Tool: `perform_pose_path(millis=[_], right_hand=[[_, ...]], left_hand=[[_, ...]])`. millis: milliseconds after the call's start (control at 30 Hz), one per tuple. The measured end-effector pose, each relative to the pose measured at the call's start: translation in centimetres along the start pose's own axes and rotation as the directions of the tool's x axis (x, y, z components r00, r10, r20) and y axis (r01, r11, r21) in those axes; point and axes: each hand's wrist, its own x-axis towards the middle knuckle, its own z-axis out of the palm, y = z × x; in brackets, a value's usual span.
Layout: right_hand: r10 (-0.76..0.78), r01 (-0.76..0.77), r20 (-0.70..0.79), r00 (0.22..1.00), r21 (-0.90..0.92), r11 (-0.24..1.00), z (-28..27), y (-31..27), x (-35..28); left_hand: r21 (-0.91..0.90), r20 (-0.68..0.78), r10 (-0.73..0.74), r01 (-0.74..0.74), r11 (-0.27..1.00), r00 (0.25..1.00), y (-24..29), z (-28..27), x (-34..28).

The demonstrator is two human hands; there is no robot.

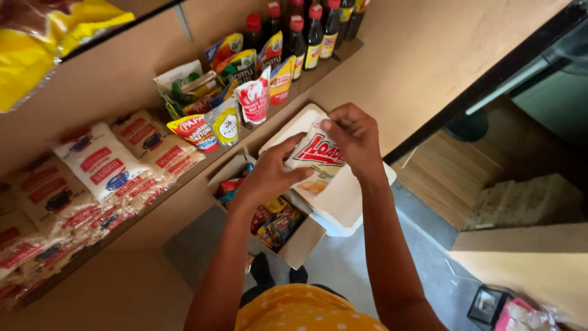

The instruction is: Organizing and stocking snack bags on shelves alongside canned goods and sauces.

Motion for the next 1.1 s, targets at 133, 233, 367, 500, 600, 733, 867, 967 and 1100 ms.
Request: perform_pose_path(millis=[133, 233, 367, 500, 600, 733, 867, 967, 1100], right_hand=[[-0.031, 0.031, -0.101, 0.994, -0.004, 1.0, 1.4, 0.0, 0.3], [-0.096, 0.084, -0.151, 0.984, -0.086, 0.993, 2.0, -0.3, 0.4], [-0.183, 0.161, -0.067, 0.981, -0.248, 0.955, 2.4, -1.9, 0.9], [-0.391, 0.334, 0.007, 0.92, -0.537, 0.775, 3.1, -5.2, 1.3], [-0.61, 0.385, -0.039, 0.791, -0.744, 0.546, 3.1, -6.1, 1.0], [-0.39, 0.267, -0.229, 0.892, -0.429, 0.863, -0.1, 4.8, 0.2], [-0.107, 0.139, -0.218, 0.97, 0.135, 0.981, 1.4, 5.0, -1.7], [-0.006, 0.034, -0.246, 0.969, 0.11, 0.993, 2.3, 2.2, -2.6], [0.003, 0.018, -0.097, 0.995, 0.211, 0.977, 2.1, 0.4, -3.1]], left_hand=[[-0.018, 0.009, -0.015, 0.015, 1.0, 1.0, 1.5, -0.2, -0.6], [-0.009, 0.016, -0.039, 0.039, 0.999, 0.999, 1.9, -0.4, -0.3], [0.051, 0.027, -0.036, 0.035, 0.998, 0.999, 2.2, -0.6, 0.8], [-0.012, -0.127, -0.004, 0.003, 1.0, 0.992, -1.1, 1.0, 2.7], [-0.115, -0.244, 0.073, -0.103, 0.988, 0.967, -3.1, 1.8, 4.3], [-0.173, -0.309, 0.182, -0.243, 0.955, 0.934, -3.6, 1.6, 5.2], [-0.221, -0.314, 0.089, -0.164, 0.961, 0.945, -2.6, 1.9, 4.8], [-0.234, -0.355, 0.002, -0.091, 0.968, 0.935, -2.5, 2.2, 4.3], [-0.279, -0.402, -0.071, -0.048, 0.959, 0.913, -2.2, 1.9, 4.7]])
